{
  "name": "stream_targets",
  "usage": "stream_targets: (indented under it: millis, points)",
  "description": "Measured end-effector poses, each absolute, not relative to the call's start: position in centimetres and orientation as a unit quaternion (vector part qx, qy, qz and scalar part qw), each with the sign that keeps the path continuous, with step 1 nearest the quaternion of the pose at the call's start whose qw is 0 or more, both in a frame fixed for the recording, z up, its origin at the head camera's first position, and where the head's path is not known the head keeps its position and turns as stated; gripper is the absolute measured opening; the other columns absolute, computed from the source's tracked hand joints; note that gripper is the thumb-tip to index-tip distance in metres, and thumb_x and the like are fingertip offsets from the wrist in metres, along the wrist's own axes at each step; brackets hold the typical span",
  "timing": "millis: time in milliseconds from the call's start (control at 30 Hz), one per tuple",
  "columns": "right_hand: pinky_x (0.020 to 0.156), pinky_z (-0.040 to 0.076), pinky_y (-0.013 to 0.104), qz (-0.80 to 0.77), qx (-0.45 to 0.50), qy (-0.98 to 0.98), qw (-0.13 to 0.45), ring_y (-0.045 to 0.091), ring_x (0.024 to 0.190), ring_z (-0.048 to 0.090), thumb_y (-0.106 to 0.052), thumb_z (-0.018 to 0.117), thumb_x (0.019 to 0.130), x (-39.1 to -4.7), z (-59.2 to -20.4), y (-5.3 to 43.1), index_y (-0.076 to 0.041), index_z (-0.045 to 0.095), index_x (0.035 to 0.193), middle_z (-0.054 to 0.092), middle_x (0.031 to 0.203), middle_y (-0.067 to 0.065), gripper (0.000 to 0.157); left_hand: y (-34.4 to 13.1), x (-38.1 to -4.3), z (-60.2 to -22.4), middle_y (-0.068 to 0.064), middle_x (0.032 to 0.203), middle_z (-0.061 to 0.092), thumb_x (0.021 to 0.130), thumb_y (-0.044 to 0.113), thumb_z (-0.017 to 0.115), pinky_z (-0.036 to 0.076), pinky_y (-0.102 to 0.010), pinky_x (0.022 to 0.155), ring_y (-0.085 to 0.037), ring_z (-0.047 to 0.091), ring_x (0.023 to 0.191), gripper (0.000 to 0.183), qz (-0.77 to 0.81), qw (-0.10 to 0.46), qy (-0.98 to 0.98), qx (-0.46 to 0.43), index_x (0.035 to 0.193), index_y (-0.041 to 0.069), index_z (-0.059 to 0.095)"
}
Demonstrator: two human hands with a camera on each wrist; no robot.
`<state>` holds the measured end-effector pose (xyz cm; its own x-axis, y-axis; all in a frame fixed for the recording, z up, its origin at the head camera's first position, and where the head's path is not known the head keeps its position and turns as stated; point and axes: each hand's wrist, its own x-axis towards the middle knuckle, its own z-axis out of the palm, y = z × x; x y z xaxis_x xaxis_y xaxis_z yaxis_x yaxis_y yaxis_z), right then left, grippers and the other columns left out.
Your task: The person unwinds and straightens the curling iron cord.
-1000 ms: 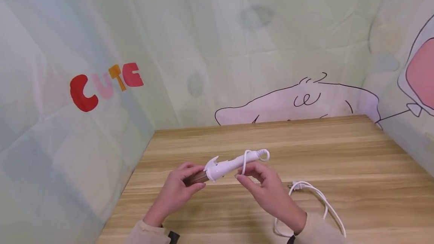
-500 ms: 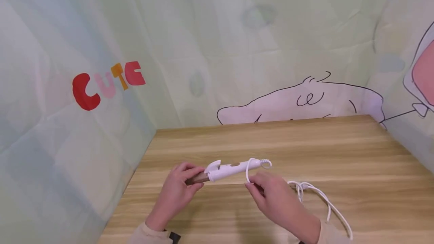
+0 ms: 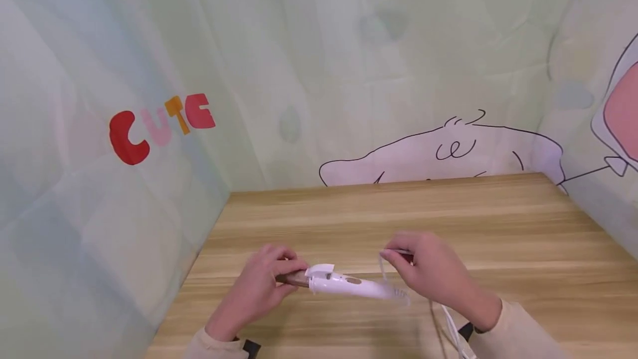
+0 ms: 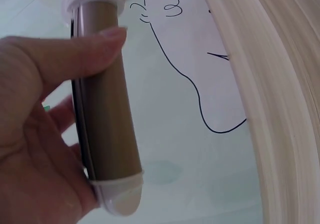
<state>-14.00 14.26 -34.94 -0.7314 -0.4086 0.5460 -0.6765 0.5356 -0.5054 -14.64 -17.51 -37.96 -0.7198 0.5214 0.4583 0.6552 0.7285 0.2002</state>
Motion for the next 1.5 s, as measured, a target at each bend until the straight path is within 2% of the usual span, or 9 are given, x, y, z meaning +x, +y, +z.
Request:
stream_targets:
  millis: [133,400,567,667,867,1033,1167,1333,1500]
  points:
    - [0.043,0.036,0.022,0.407,0.297,-0.853,0.135,-0.003,0.052,0.035,-0.003,0.069,0.091,-14.8,-35.4,15.3,-0.016,0.071,0.081,0.045,0.063,-0.016,0.016,-17.7,-14.4,-37.9,0.010,0.099,0.063,0.070,0.011,0.089,0.045,-0.039,0.079,-0.015,0.054,0.094,0.037,-0.210,0.142,-0.900,-0.355,0.103,0.024,0.079]
    - [0.046,0.036,0.024,0.430,0.243,-0.862,0.114,0.001,0.053,0.037,-0.008,0.070,0.092,-15.5,-36.3,15.8,-0.011,0.073,0.083,0.048,0.063,-0.012,0.010,-18.1,-14.6,-38.0,0.007,0.107,0.063,0.075,-0.002,0.084,0.054,-0.028,0.077,-0.014,0.056,0.098,0.037,-0.407,0.038,-0.839,-0.359,0.107,0.015,0.077]
    - [0.044,0.037,0.022,0.443,0.277,-0.850,0.074,0.000,0.053,0.040,-0.007,0.069,0.092,-15.7,-37.6,15.2,-0.010,0.073,0.085,0.049,0.063,-0.013,0.009,-18.0,-14.7,-37.9,0.001,0.108,0.064,0.074,-0.005,0.083,0.054,-0.030,0.080,-0.018,0.061,0.095,0.040,-0.482,0.082,-0.817,-0.307,0.108,0.012,0.076]
    - [0.047,0.039,0.022,0.455,0.306,-0.836,0.012,-0.002,0.057,0.042,-0.009,0.065,0.095,-15.2,-38.6,14.7,-0.007,0.075,0.091,0.052,0.068,-0.015,0.011,-17.8,-14.8,-37.9,0.001,0.108,0.063,0.074,-0.006,0.082,0.054,-0.030,0.079,-0.018,0.062,0.094,0.041,-0.508,0.116,-0.816,-0.250,0.110,0.013,0.075]
    - [0.056,0.046,0.026,0.506,0.334,-0.793,-0.065,-0.002,0.056,0.039,-0.011,0.045,0.106,-13.7,-39.5,13.8,-0.009,0.070,0.097,0.042,0.060,-0.013,0.027,-17.6,-15.6,-38.3,-0.001,0.105,0.064,0.072,-0.006,0.084,0.054,-0.035,0.079,-0.018,0.063,0.094,0.043,-0.477,0.212,-0.838,-0.161,0.112,0.009,0.075]
    - [0.045,0.040,0.026,0.532,0.308,-0.787,-0.045,-0.001,0.053,0.038,-0.009,0.049,0.104,-13.1,-39.1,14.5,-0.004,0.064,0.111,0.040,0.063,-0.011,0.017,-18.7,-16.4,-38.5,-0.003,0.106,0.064,0.075,-0.004,0.083,0.054,-0.038,0.081,-0.020,0.064,0.096,0.044,-0.464,0.247,-0.845,-0.092,0.116,0.007,0.073]
    - [0.038,0.036,0.023,0.526,0.279,-0.803,-0.021,-0.001,0.050,0.039,-0.004,0.059,0.098,-13.2,-39.3,16.4,-0.001,0.061,0.118,0.044,0.065,-0.012,0.020,-20.0,-17.1,-38.6,-0.007,0.106,0.064,0.077,-0.003,0.082,0.054,-0.041,0.079,-0.023,0.065,0.093,0.044,-0.459,0.261,-0.847,-0.056,0.119,0.005,0.072]
    - [0.037,0.034,0.024,0.495,0.253,-0.831,0.000,0.000,0.049,0.039,-0.002,0.061,0.096,-13.4,-40.0,19.6,-0.008,0.066,0.102,0.043,0.063,-0.014,0.010,-21.7,-17.8,-39.0,-0.012,0.105,0.065,0.077,-0.001,0.083,0.052,-0.045,0.079,-0.029,0.064,0.092,0.046,-0.448,0.283,-0.848,-0.014,0.121,0.002,0.070]
    - [0.039,0.032,0.025,0.437,0.225,-0.868,0.063,0.000,0.050,0.037,-0.004,0.064,0.095,-13.9,-40.2,22.1,-0.017,0.068,0.090,0.040,0.061,-0.016,0.015,-23.0,-18.1,-39.0,-0.015,0.105,0.065,0.078,-0.001,0.082,0.050,-0.047,0.080,-0.032,0.062,0.094,0.046,-0.445,0.297,-0.845,0.009,0.122,0.001,0.069]
